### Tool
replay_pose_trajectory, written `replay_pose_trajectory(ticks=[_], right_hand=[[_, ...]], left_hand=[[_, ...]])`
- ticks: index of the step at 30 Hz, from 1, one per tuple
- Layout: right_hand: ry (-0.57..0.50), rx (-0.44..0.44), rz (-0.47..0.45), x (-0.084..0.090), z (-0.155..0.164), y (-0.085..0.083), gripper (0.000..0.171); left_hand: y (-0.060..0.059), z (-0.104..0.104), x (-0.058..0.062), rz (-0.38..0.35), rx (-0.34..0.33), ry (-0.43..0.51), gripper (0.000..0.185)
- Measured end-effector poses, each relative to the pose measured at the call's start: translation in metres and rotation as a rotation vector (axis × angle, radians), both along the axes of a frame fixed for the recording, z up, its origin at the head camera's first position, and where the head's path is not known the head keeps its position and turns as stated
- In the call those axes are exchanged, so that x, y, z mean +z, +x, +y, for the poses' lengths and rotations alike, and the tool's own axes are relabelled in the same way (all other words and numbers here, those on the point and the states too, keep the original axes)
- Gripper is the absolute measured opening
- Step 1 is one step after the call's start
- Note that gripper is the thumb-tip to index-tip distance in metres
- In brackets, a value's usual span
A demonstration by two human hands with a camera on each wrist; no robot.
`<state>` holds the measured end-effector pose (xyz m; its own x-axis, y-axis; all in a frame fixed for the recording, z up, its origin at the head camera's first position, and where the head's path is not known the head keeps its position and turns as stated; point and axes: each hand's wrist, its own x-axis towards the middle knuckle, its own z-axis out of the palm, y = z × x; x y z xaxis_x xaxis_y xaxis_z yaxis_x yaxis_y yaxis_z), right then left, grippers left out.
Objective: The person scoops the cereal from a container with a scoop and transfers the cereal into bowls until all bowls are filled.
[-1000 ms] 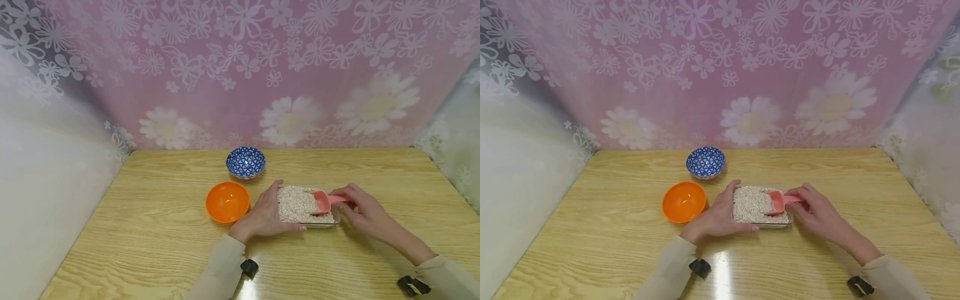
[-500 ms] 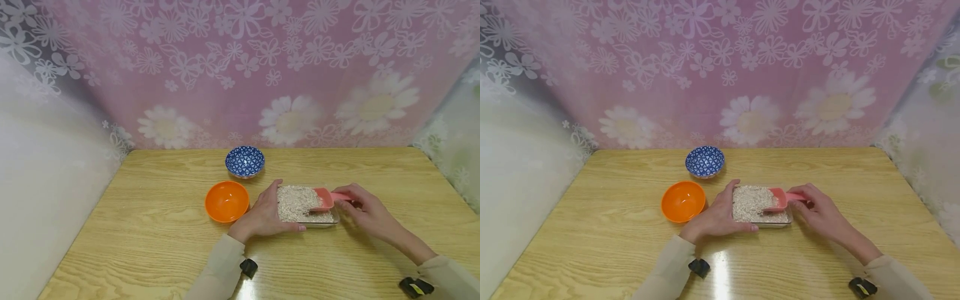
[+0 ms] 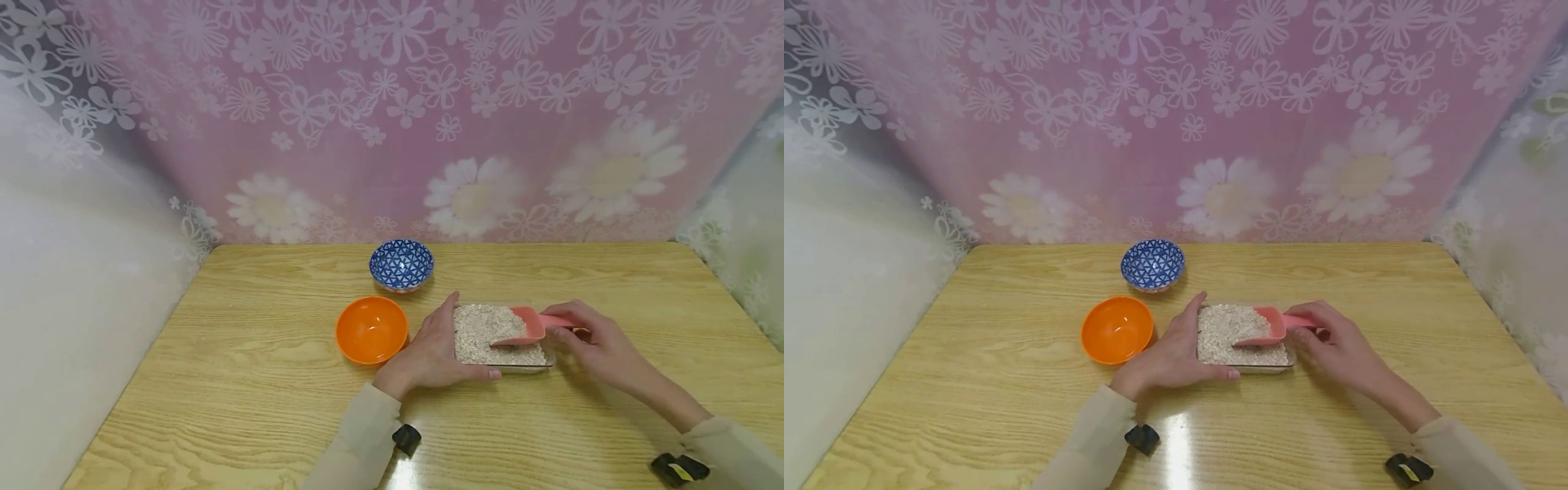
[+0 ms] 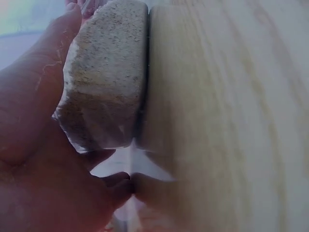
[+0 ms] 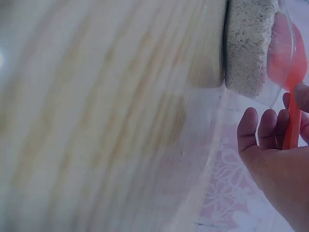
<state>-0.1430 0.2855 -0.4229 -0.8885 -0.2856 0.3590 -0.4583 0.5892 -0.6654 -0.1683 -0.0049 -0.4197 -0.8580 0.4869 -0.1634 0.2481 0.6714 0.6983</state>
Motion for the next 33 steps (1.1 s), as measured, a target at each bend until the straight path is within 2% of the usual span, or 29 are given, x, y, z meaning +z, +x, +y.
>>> replay_pose_trajectory(ticks=[4, 7, 11, 13, 15, 17, 20, 22, 27, 33], right_hand=[[-0.08, -0.015, -0.106, 0.003, 0.005, 0.004, 0.025], [-0.149, -0.007, -0.163, 0.006, 0.007, 0.005, 0.025], [-0.206, 0.008, -0.177, 0.009, 0.007, 0.006, 0.026], [-0.216, 0.003, -0.177, 0.01, 0.006, 0.006, 0.026], [-0.222, -0.01, -0.181, 0.011, 0.004, 0.006, 0.026], [-0.233, -0.015, -0.184, 0.013, 0.003, 0.007, 0.026], [-0.241, -0.007, -0.174, 0.014, 0.001, 0.006, 0.027], [-0.246, 0.0, -0.16, 0.016, -0.001, 0.005, 0.027], [-0.248, -0.016, -0.139, 0.02, -0.007, 0.003, 0.027], [-0.257, -0.038, -0.122, 0.025, -0.011, 0.002, 0.025]], left_hand=[[0.005, -0.001, 0.009, 0.059, -0.02, -0.032, 0.135], [0.008, -0.007, 0.026, 0.091, -0.033, 0.031, 0.128], [0.005, -0.035, 0.053, 0.146, 0.015, 0.137, 0.112], [0.0, -0.058, 0.06, 0.187, 0.072, 0.157, 0.105], [-0.005, -0.082, 0.058, 0.209, 0.132, 0.135, 0.1], [-0.009, -0.105, 0.049, 0.197, 0.173, 0.099, 0.1], [-0.011, -0.132, 0.033, 0.118, 0.191, 0.054, 0.103], [-0.011, -0.144, 0.022, 0.055, 0.174, 0.056, 0.109], [-0.009, -0.153, 0.009, -0.068, 0.105, 0.122, 0.122], [-0.007, -0.146, 0.002, -0.093, 0.086, 0.176, 0.124]])
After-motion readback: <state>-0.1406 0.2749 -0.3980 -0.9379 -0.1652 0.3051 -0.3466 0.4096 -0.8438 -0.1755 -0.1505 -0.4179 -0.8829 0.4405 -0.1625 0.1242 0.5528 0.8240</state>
